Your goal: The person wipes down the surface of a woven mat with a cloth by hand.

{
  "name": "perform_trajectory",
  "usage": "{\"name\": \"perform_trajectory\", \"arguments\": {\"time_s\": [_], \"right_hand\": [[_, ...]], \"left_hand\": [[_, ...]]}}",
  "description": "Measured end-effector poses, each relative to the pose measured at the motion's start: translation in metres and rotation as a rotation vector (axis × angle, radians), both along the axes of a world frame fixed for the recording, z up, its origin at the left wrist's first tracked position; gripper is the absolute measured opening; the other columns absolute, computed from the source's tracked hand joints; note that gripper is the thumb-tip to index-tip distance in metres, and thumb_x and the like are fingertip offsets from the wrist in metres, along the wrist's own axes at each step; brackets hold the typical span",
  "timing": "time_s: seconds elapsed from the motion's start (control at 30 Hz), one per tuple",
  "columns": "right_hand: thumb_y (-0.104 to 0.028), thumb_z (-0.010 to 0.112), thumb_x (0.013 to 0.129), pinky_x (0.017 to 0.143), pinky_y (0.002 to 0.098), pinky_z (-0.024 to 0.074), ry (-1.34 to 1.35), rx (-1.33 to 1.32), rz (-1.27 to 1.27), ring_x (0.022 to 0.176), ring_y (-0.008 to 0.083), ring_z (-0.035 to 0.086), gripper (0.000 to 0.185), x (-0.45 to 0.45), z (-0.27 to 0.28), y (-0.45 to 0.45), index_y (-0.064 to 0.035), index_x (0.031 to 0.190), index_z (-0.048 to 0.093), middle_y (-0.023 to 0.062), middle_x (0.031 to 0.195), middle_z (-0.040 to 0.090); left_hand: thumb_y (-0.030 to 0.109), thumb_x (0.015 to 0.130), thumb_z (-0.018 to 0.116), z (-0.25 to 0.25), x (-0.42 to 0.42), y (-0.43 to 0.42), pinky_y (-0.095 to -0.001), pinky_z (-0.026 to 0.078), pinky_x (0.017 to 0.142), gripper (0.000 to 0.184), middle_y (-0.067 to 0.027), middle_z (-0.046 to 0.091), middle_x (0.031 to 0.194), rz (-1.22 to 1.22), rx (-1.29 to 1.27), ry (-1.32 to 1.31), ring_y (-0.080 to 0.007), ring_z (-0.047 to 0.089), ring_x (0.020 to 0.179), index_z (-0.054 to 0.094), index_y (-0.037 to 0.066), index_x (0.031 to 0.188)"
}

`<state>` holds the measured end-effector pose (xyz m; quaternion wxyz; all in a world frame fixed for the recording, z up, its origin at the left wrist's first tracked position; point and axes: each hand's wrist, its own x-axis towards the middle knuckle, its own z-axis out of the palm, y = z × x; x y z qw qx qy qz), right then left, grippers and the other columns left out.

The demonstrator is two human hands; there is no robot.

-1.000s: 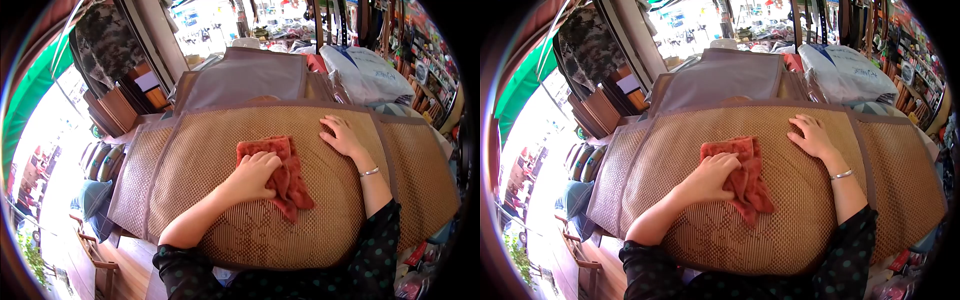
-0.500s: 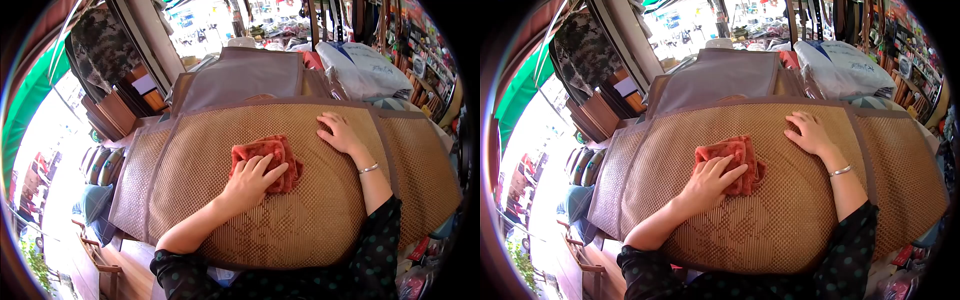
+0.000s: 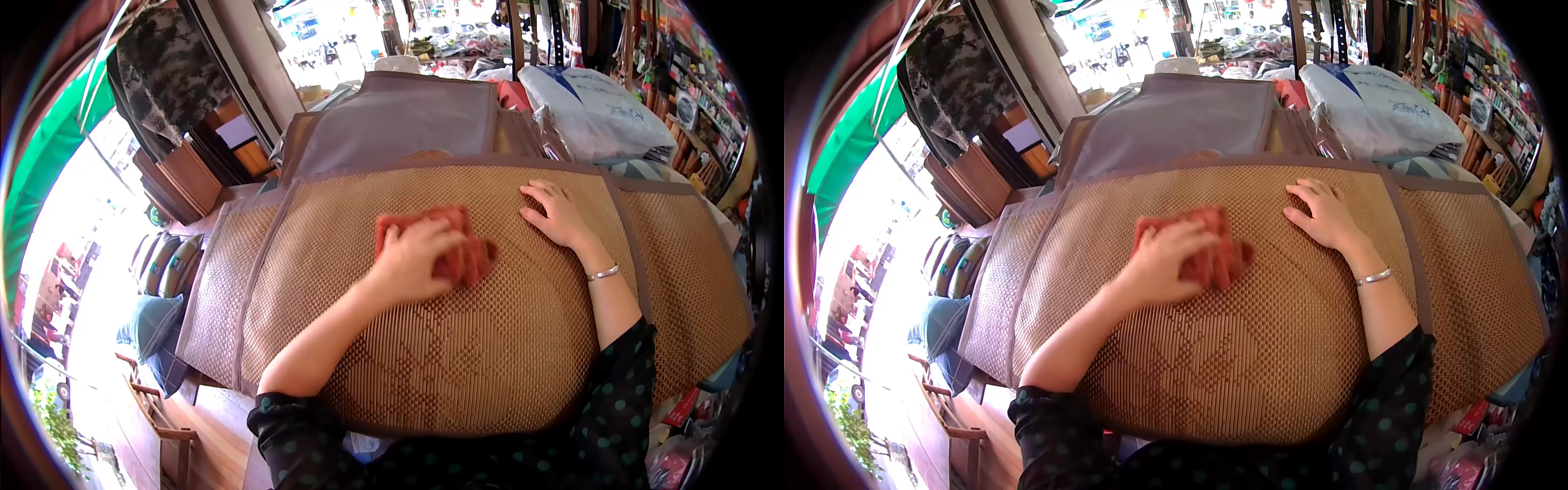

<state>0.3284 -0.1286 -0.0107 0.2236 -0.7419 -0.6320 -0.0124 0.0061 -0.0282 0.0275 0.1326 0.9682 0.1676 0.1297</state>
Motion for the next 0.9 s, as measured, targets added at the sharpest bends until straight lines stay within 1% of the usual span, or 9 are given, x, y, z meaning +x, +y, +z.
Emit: {"name": "perform_trajectory", "arguments": {"time_s": [0.17,0.23,0.3,0.4,0.53,0.63,0.73,0.8,0.9], "right_hand": [[-0.051,0.055,0.094,0.118,0.0489,0.0214,-0.034,-0.014,-0.009,0.143,0.0297,0.037,0.058,-0.003,0.006,-0.001,-0.0116,0.137,0.056,0.0155,0.149,0.048],[-0.051,0.054,0.094,0.118,0.0492,0.0221,-0.014,-0.026,-0.01,0.142,0.0302,0.037,0.058,-0.004,0.006,-0.001,-0.0114,0.137,0.056,0.0153,0.148,0.048],[-0.05,0.055,0.094,0.118,0.0492,0.0227,-0.006,-0.001,0.004,0.142,0.0306,0.038,0.057,0.0,0.002,0.002,-0.0113,0.137,0.057,0.0152,0.148,0.048],[-0.049,0.056,0.094,0.118,0.0491,0.0236,-0.008,0.021,0.017,0.141,0.0312,0.038,0.057,0.001,0.0,-0.001,-0.011,0.136,0.057,0.0152,0.148,0.049],[-0.048,0.057,0.094,0.117,0.0486,0.0243,-0.017,0.027,0.015,0.141,0.0312,0.039,0.057,0.002,0.0,0.0,-0.0107,0.137,0.056,0.0151,0.148,0.049],[-0.048,0.056,0.094,0.118,0.0484,0.0232,-0.003,0.026,0.032,0.141,0.0306,0.039,0.057,0.004,-0.001,0.001,-0.0111,0.137,0.056,0.0146,0.148,0.048],[-0.049,0.056,0.094,0.119,0.0481,0.0221,-0.026,-0.006,0.005,0.142,0.03,0.038,0.057,-0.001,0.004,0.0,-0.0116,0.138,0.056,0.0144,0.149,0.048],[-0.049,0.056,0.094,0.119,0.0478,0.022,-0.013,-0.01,0.01,0.142,0.0299,0.038,0.057,-0.001,0.004,0.0,-0.0117,0.138,0.056,0.0144,0.149,0.048],[-0.049,0.056,0.094,0.119,0.048,0.022,0.003,-0.009,0.013,0.142,0.0298,0.038,0.057,-0.002,0.005,0.001,-0.0118,0.137,0.056,0.0144,0.149,0.048]], "left_hand": [[0.031,0.07,0.076,-0.021,0.006,0.054,-0.0633,0.034,0.104,0.062,-0.0128,0.055,0.138,0.157,0.007,-0.169,-0.0324,0.045,0.136,0.062,0.017,0.128],[0.03,0.068,0.077,-0.001,0.013,0.021,-0.06,0.036,0.101,0.057,-0.0108,0.056,0.133,-0.119,-0.105,-0.035,-0.0335,0.05,0.126,0.064,0.017,0.122],[0.026,0.065,0.08,-0.002,0.017,-0.037,-0.057,0.034,0.102,0.052,-0.009,0.054,0.128,-0.423,0.038,-0.142,-0.0297,0.048,0.126,0.065,0.017,0.115],[0.036,0.072,0.077,-0.019,0.01,-0.113,-0.0711,0.03,0.101,0.055,-0.0111,0.05,0.13,-0.69,0.059,-0.168,-0.0341,0.042,0.132,0.059,0.024,0.123],[0.035,0.07,0.079,-0.006,0.012,-0.099,-0.0661,0.036,0.099,0.058,-0.0081,0.051,0.129,-0.608,0.084,-0.1,-0.0296,0.044,0.131,0.059,0.024,0.123],[0.022,0.067,0.077,0.003,0.015,-0.028,-0.0541,0.04,0.098,0.053,-0.0047,0.06,0.12,-0.223,0.024,-0.094,-0.0262,0.052,0.123,0.063,0.021,0.119],[0.024,0.07,0.073,-0.013,-0.008,0.047,-0.0608,0.036,0.1,0.032,-0.0094,0.064,0.121,0.197,-0.036,-0.244,-0.0307,0.054,0.123,0.066,0.016,0.1],[0.024,0.069,0.074,-0.006,-0.014,0.048,-0.0592,0.036,0.101,0.035,-0.0106,0.063,0.122,0.25,-0.073,-0.222,-0.0313,0.053,0.123,0.066,0.016,0.102],[0.025,0.067,0.076,-0.007,-0.002,0.008,-0.0593,0.036,0.099,0.044,-0.0091,0.058,0.128,-0.038,-0.059,-0.19,-0.0306,0.051,0.125,0.064,0.016,0.109]]}}
